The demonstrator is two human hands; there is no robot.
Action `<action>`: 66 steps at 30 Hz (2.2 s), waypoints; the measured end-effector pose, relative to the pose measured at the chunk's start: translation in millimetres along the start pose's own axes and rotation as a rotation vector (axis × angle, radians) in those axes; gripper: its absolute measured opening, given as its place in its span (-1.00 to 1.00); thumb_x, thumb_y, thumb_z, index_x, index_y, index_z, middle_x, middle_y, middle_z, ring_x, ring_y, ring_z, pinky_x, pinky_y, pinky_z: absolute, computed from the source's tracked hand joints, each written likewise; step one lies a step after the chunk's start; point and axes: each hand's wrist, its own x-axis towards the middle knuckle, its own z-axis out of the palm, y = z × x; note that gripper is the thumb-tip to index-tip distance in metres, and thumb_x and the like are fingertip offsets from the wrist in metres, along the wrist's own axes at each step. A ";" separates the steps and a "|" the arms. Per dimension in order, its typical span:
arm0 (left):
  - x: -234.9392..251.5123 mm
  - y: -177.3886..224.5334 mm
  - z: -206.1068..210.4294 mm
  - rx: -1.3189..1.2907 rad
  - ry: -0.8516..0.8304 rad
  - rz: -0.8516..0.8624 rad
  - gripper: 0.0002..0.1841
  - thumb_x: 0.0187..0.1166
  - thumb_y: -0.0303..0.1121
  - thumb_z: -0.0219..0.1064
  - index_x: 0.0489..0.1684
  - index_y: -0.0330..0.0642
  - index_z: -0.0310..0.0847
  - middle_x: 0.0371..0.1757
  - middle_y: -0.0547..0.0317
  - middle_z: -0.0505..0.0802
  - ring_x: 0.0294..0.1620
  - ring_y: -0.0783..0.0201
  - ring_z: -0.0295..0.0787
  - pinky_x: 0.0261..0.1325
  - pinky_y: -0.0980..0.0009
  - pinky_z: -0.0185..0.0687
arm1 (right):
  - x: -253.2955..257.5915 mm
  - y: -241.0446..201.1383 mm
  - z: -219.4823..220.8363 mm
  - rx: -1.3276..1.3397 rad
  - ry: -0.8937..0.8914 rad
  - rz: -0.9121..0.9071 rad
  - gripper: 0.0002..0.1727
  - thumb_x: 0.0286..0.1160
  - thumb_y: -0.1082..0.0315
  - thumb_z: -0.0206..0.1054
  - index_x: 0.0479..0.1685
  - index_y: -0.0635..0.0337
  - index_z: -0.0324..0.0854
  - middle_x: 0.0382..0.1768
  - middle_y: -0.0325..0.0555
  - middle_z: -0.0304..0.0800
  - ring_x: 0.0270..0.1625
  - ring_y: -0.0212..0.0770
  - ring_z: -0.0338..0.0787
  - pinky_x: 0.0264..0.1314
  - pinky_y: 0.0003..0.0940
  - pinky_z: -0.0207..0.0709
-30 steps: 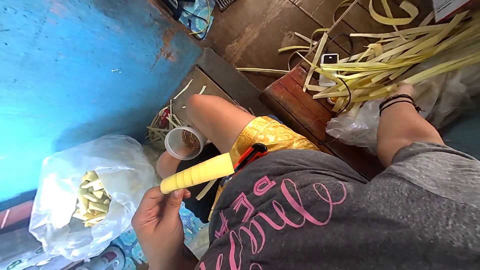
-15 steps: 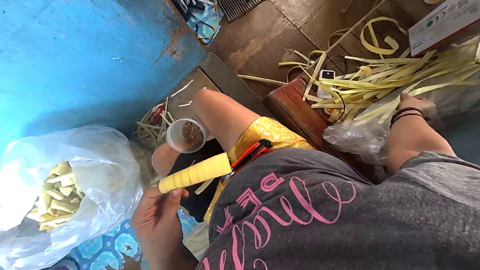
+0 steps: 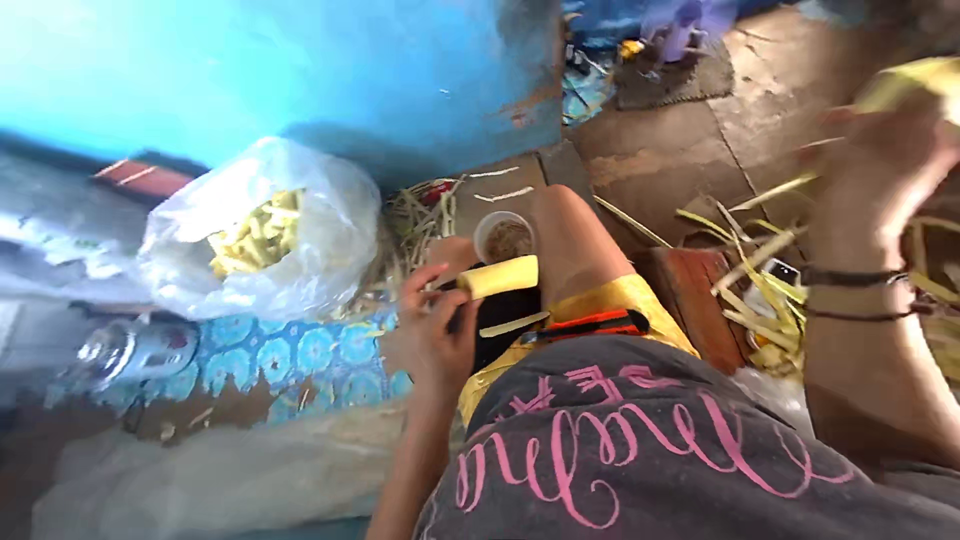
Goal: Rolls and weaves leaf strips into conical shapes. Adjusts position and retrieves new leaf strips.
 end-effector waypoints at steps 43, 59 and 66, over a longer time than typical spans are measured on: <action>-5.2 14.7 -78.1 -0.856 -0.058 -0.477 -0.17 0.67 -0.60 0.23 0.83 0.20 -0.20 0.08 0.13 0.87 -0.47 0.36 0.82 -0.36 0.50 0.80 | -40.2 -113.5 220.5 0.120 -1.079 -0.345 -0.36 0.76 0.23 0.12 0.85 -0.24 0.18 0.03 -0.18 0.79 -0.25 -0.29 0.81 -0.22 -0.30 0.78; 6.0 22.2 -72.1 -0.507 0.008 -0.335 -0.92 0.54 -0.45 0.44 -0.15 -0.23 0.76 0.03 0.17 0.70 -0.23 0.49 0.76 -0.22 0.55 0.83 | -78.8 -109.8 199.2 0.779 -1.595 0.376 -0.46 0.83 0.12 0.09 0.78 -0.28 0.28 -0.06 -0.17 0.80 -0.43 -0.49 0.69 -0.44 -0.69 0.59; 6.3 16.8 -81.5 -0.441 -0.115 -0.275 -0.88 0.69 -0.44 0.27 0.00 -0.30 0.63 -0.29 0.25 0.84 -0.34 0.47 0.81 -0.22 0.52 0.81 | -61.4 -88.4 188.8 0.420 -1.557 0.358 -0.66 0.71 -0.17 0.16 0.10 -0.19 0.60 -0.56 -0.61 0.53 -0.64 -0.72 0.37 -0.62 -0.80 0.22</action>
